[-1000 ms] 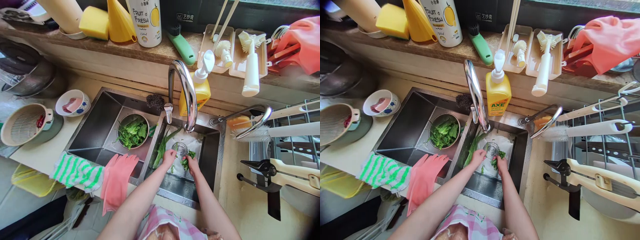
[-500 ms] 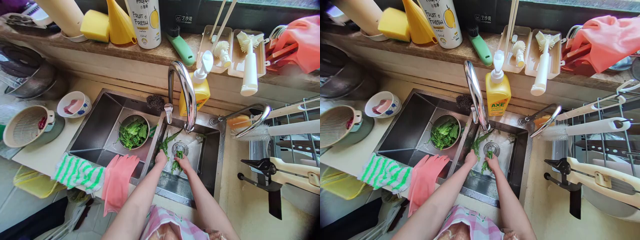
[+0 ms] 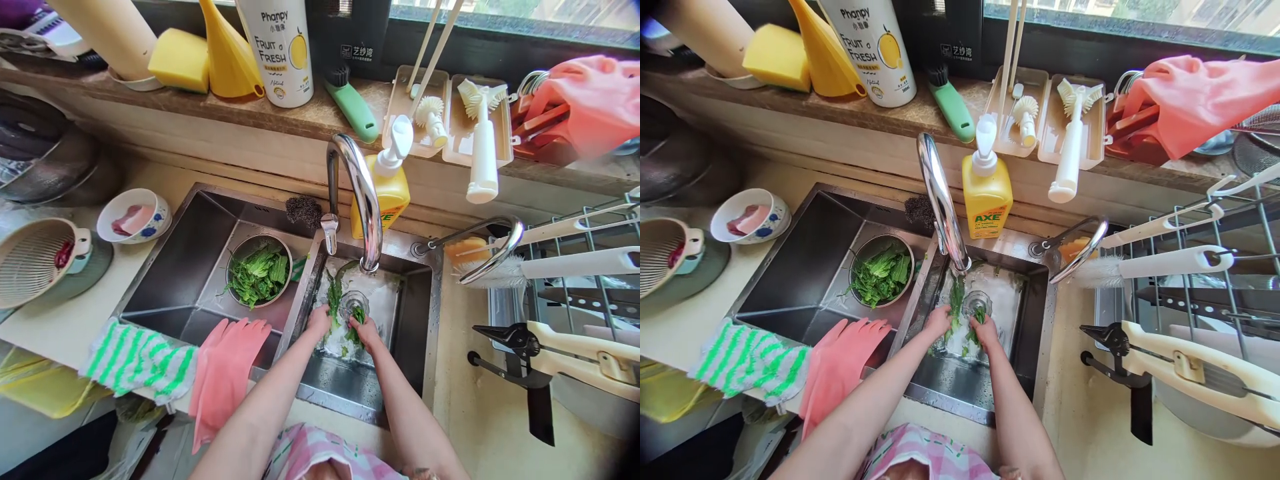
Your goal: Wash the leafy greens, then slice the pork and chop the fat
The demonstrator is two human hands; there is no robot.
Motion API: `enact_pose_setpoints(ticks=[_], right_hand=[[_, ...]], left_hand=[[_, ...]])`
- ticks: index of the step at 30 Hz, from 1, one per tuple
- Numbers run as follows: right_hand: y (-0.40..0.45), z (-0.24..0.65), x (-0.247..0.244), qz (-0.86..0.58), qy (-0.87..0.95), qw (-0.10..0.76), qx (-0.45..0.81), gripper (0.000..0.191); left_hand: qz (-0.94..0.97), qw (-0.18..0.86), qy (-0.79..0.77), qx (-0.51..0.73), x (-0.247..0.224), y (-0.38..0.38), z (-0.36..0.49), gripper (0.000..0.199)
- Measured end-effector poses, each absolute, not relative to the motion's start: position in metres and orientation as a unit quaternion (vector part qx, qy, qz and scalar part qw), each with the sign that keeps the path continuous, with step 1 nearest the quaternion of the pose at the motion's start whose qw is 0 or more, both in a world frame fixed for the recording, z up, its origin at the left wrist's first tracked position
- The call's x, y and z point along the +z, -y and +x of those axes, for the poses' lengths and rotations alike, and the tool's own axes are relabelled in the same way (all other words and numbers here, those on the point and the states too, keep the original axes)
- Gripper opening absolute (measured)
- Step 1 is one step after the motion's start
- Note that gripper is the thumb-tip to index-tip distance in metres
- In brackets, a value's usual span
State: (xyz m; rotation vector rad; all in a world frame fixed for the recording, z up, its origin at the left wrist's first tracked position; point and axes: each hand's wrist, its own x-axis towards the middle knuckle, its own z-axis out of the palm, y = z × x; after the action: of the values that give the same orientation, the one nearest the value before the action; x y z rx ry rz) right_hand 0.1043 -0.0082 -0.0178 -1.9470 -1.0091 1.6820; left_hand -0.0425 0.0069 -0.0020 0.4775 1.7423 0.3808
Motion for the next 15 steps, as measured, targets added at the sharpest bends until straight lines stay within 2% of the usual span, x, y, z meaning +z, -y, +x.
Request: enact_pose_setpoints(ticks=[4, 10, 12, 15], right_hand=[[0.007, 0.107, -0.017, -0.684, 0.348, 0.18, 0.616, 0.032], [0.004, 0.127, -0.021, -0.737, 0.338, 0.157, 0.563, 0.02], [0.006, 0.127, -0.018, -0.73, 0.351, 0.15, 0.567, 0.016], [0.013, 0.12, -0.009, -0.697, 0.374, 0.15, 0.593, 0.02]], left_hand=[[0.179, 0.638, -0.731, 0.161, -0.002, -0.001, -0.028, 0.015], [0.163, 0.648, -0.719, 0.191, 0.0, -0.006, -0.025, 0.008], [0.147, 0.664, -0.707, 0.194, 0.002, -0.011, -0.02, 0.009], [0.11, 0.682, -0.69, 0.215, 0.005, -0.018, -0.014, 0.016]])
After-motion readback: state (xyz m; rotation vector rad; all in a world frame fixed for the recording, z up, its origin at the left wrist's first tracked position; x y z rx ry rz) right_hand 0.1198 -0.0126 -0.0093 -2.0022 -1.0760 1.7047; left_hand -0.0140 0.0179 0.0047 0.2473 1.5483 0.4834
